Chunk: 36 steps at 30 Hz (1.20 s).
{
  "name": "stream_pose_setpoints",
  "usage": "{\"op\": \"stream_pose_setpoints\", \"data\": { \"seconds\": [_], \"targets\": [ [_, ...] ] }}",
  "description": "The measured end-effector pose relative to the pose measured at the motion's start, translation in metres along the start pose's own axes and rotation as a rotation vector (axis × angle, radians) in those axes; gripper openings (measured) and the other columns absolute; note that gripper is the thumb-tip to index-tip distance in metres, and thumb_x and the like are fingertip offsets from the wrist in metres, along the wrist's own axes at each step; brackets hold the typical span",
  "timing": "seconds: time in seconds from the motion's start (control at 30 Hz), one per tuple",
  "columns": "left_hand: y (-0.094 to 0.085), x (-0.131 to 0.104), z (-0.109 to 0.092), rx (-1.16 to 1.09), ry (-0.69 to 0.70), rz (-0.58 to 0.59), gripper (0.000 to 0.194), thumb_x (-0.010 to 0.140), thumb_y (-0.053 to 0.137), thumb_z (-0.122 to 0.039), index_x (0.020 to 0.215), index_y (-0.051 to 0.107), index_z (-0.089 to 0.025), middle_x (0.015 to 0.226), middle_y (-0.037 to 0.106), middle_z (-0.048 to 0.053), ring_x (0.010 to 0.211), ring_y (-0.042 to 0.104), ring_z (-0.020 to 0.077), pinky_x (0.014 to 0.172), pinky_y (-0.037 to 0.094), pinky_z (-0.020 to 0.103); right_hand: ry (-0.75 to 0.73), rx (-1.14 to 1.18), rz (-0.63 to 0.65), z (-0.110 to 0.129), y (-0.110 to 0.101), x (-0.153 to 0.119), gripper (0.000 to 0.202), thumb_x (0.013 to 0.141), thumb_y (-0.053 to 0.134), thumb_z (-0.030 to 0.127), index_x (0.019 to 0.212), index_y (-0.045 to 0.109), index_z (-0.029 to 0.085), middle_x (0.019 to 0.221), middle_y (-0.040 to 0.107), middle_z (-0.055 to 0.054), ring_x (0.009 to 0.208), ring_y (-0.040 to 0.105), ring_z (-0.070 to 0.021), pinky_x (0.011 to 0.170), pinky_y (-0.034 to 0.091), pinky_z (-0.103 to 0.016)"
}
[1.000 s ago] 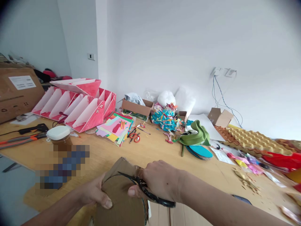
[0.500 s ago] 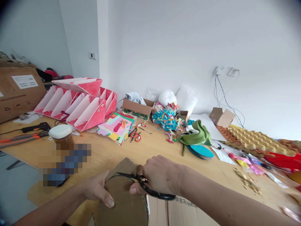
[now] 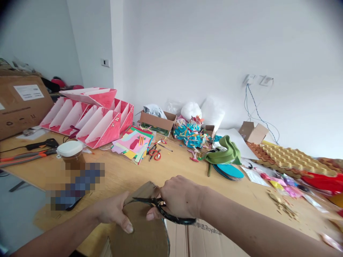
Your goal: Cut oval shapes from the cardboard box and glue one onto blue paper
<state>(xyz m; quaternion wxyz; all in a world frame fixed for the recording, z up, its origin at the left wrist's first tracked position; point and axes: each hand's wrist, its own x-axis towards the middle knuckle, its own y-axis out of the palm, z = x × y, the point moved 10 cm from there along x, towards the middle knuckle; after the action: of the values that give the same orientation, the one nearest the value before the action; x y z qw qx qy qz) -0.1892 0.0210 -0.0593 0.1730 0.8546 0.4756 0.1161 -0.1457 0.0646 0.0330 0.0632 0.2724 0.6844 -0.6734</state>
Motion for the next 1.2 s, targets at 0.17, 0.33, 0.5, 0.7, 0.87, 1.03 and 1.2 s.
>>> {"op": "stream_pose_setpoints", "data": {
  "seconds": [0.17, 0.33, 0.5, 0.7, 0.87, 1.03, 1.2],
  "targets": [
    [-0.024, -0.004, 0.003, -0.085, 0.052, -0.196, 0.054, 0.054, 0.081, -0.015, 0.107, 0.071, -0.017, 0.097, 0.074, 0.006, 0.092, 0.066, 0.0267, 0.081, 0.047, 0.035, 0.066, -0.052, -0.061, -0.01, 0.002, -0.001, 0.082, 0.087, 0.021, 0.077, 0.076, 0.075, 0.016, 0.072, 0.073, -0.017, 0.067, 0.068, -0.026, 0.054, 0.03, -0.029],
    [-0.041, -0.011, 0.008, -0.15, 0.068, -0.368, 0.047, 0.053, 0.078, -0.014, 0.1, 0.075, -0.013, 0.09, 0.076, 0.008, 0.087, 0.068, 0.0278, 0.081, 0.048, 0.037, 0.114, -0.07, -0.087, -0.016, 0.003, 0.001, 0.082, 0.088, 0.019, 0.077, 0.077, 0.073, 0.016, 0.072, 0.073, -0.016, 0.069, 0.07, -0.0275, 0.052, 0.026, -0.029],
    [-0.049, -0.016, 0.015, -0.198, 0.069, -0.462, 0.047, 0.056, 0.08, -0.019, 0.102, 0.074, -0.01, 0.09, 0.076, 0.012, 0.085, 0.069, 0.0274, 0.08, 0.049, 0.036, 0.162, -0.062, -0.113, -0.019, 0.005, 0.003, 0.083, 0.088, 0.018, 0.076, 0.074, 0.073, 0.016, 0.072, 0.072, -0.016, 0.068, 0.07, -0.0273, 0.05, 0.022, -0.029],
    [-0.049, -0.017, 0.018, -0.302, 0.154, -0.487, 0.044, 0.06, 0.081, -0.021, 0.101, 0.074, -0.01, 0.09, 0.076, 0.013, 0.084, 0.07, 0.0276, 0.082, 0.05, 0.038, 0.194, -0.038, -0.173, -0.019, 0.005, 0.005, 0.08, 0.09, 0.02, 0.074, 0.072, 0.072, 0.016, 0.07, 0.072, -0.016, 0.065, 0.068, -0.0257, 0.05, 0.021, -0.029],
    [-0.044, -0.019, 0.008, -0.286, 0.241, -0.464, 0.043, 0.064, 0.08, -0.02, 0.106, 0.073, -0.011, 0.095, 0.076, 0.013, 0.086, 0.07, 0.0264, 0.084, 0.05, 0.036, 0.151, 0.074, -0.163, -0.024, 0.01, 0.003, 0.079, 0.087, 0.021, 0.077, 0.068, 0.068, 0.017, 0.063, 0.068, -0.012, 0.055, 0.061, -0.0188, 0.047, 0.019, -0.027],
    [-0.029, -0.018, -0.007, -0.23, 0.243, -0.402, 0.048, 0.065, 0.081, -0.023, 0.11, 0.071, -0.012, 0.1, 0.075, 0.014, 0.085, 0.07, 0.026, 0.08, 0.051, 0.035, 0.051, 0.185, -0.088, -0.017, 0.002, -0.005, 0.075, 0.086, 0.023, 0.078, 0.066, 0.062, 0.017, 0.056, 0.058, -0.004, 0.047, 0.043, -0.0124, 0.046, 0.022, -0.024],
    [-0.017, -0.014, -0.021, -0.187, 0.255, -0.349, 0.05, 0.064, 0.08, -0.025, 0.112, 0.071, -0.011, 0.096, 0.075, 0.013, 0.084, 0.07, 0.0259, 0.078, 0.051, 0.033, -0.004, 0.227, 0.016, -0.007, -0.006, -0.006, 0.07, 0.087, 0.024, 0.076, 0.073, 0.06, 0.018, 0.063, 0.055, -0.003, 0.051, 0.04, -0.0128, 0.049, 0.028, -0.024]
  ]
}}
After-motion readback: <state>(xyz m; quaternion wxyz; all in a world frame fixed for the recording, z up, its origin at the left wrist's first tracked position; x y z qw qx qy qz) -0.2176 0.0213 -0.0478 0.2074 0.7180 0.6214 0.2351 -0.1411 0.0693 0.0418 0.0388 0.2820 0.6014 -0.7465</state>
